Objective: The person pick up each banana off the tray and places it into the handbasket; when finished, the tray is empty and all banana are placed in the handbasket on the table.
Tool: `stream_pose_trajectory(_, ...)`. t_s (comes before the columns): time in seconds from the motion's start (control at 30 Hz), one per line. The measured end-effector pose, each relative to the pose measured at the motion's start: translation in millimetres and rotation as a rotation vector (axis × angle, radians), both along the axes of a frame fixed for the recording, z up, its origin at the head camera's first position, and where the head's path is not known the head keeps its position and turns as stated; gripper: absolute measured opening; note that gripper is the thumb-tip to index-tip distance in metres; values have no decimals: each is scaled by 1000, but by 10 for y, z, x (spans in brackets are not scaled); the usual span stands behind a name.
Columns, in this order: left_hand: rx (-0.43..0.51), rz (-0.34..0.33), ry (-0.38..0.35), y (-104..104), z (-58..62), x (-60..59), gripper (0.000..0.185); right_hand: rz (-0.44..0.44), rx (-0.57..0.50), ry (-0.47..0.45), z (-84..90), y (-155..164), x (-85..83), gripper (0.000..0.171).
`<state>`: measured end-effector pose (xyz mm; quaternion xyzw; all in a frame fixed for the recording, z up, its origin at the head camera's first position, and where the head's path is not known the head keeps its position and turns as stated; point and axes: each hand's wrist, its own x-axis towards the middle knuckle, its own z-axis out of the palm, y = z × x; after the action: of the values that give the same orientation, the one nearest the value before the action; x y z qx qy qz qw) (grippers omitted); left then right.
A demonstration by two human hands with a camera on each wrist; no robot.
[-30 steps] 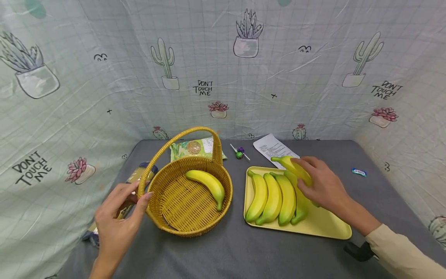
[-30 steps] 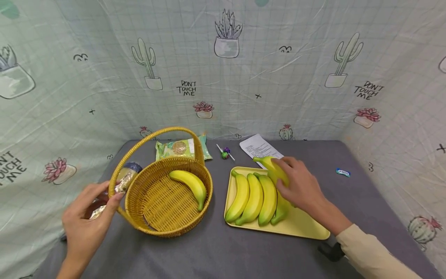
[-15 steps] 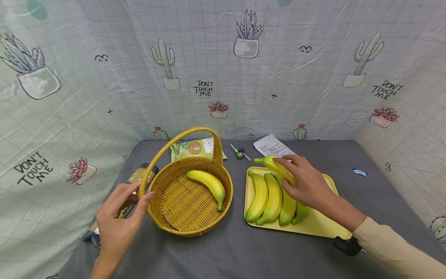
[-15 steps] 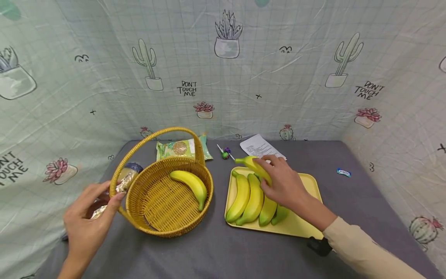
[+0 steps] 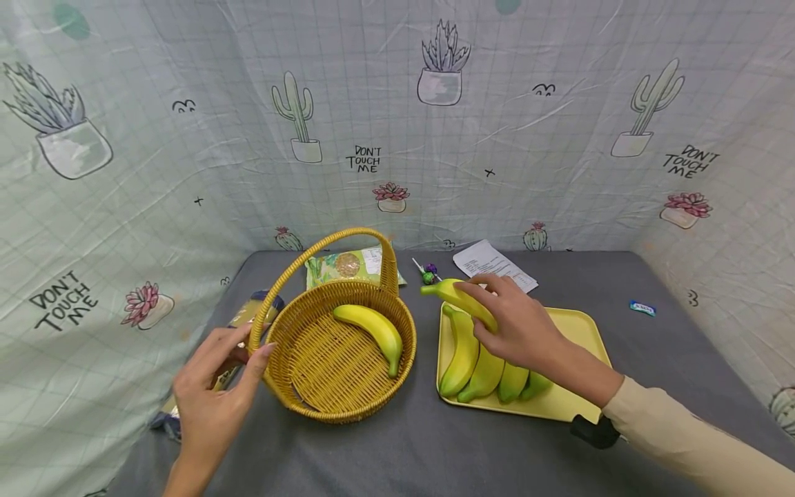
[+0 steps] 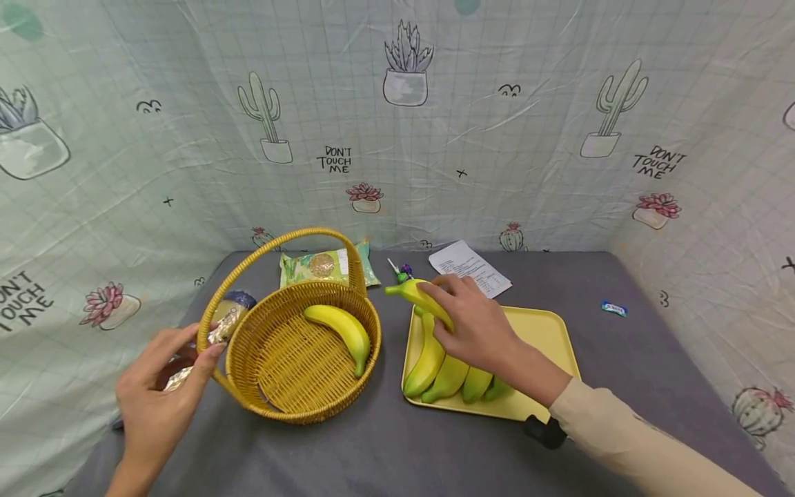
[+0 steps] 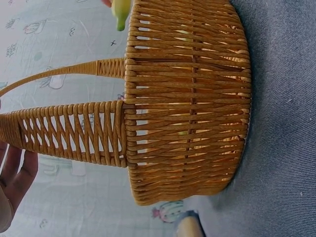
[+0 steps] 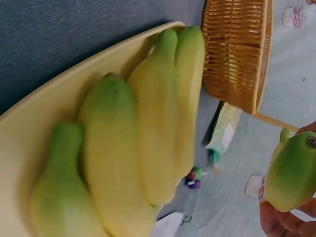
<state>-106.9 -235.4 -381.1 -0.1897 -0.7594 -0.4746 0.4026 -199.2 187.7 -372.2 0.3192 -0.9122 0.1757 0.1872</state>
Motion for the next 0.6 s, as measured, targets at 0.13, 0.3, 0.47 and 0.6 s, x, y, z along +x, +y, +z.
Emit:
stream_pose_trajectory(0.13, -1, 1, 1, 20, 21, 11, 35, 32, -3, 1, 39, -111, 10, 57)
stream_pose_trajectory(0.3, -8, 13, -8, 65, 96, 40, 37, 83, -15, 3, 73, -278, 20, 57)
stream_pose_trajectory(0.47, -11, 17, -9, 106, 152, 69, 36, 128, -5, 15, 85, -459, 27, 59)
stream_pose_trajectory(0.6, -15, 21, -10, 104, 151, 69, 38, 161, 12, 18, 78, -593, 32, 58)
